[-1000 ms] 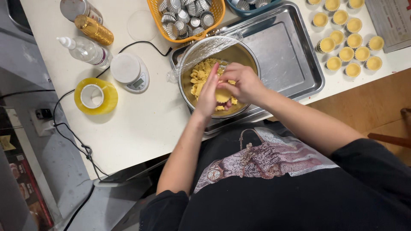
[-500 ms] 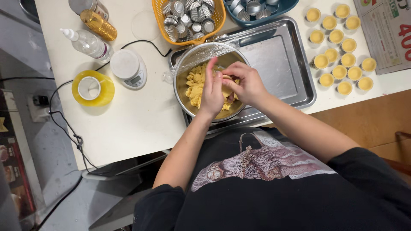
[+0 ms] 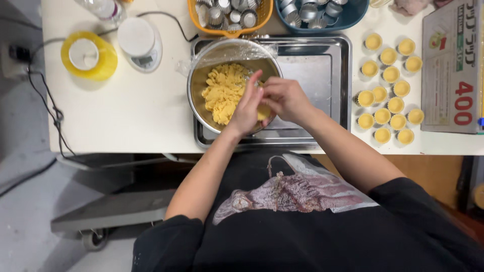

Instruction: The person pinches pieces of yellow dough from a large metal bowl and presses them into fluted aluminum tart molds by hand, shaping the dough to line each mold. They place the filled molds on the table in rows, stack finished molds, and repeat the process for many molds throughout the clip.

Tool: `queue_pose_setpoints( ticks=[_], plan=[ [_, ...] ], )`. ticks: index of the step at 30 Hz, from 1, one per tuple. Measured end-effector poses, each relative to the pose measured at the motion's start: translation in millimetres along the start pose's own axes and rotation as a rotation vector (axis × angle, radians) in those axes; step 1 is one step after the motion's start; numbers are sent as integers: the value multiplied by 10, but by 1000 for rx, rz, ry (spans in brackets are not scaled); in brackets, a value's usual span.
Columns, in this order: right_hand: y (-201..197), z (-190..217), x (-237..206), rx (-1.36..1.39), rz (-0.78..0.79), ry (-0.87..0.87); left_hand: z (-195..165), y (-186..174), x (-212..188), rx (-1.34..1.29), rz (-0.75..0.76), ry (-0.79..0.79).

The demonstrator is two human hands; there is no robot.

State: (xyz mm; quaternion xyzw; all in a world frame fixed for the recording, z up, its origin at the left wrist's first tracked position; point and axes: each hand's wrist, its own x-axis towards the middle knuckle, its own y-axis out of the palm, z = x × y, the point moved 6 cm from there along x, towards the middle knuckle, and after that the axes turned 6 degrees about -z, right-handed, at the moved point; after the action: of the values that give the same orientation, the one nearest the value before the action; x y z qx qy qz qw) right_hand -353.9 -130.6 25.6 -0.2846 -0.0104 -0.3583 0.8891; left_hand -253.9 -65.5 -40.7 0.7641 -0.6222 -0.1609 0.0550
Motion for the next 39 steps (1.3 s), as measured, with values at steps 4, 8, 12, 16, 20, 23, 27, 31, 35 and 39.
queue_pose_setpoints(
  ticks=[4, 8, 12, 16, 20, 23, 27, 31, 35, 39],
  plan=[
    [-118, -143, -189, 55, -143, 29, -124, 136, -185, 477, -324, 512],
    [-288, -214, -318, -87, 77, 16, 248, 475, -75, -155, 88, -124],
    [-460, -222, -445, 200, -85, 106, 131, 681, -88, -126, -22, 54],
    [-460, -103, -524, 29, -54, -38, 86, 743, -219, -273, 32, -8],
    [-336, 51, -622, -77, 0, -149, 40, 643, -478, -43, 59, 70],
    [-238, 105, -710, 190, -143, 10, -27, 565, -671, -200, -56, 215],
    [-139, 323, -757, -51, -76, -91, 27, 459, -770, -232, 93, 38],
    [107, 442, -760, 80, -125, -1, 10, 215, -941, -10, -86, 268],
    [294, 555, -664, 1, -136, -20, -130, -11, -1062, 158, -119, 496],
    [464, 734, -547, -161, -101, -152, -42, -233, -1025, -75, -60, 8]
  ],
)
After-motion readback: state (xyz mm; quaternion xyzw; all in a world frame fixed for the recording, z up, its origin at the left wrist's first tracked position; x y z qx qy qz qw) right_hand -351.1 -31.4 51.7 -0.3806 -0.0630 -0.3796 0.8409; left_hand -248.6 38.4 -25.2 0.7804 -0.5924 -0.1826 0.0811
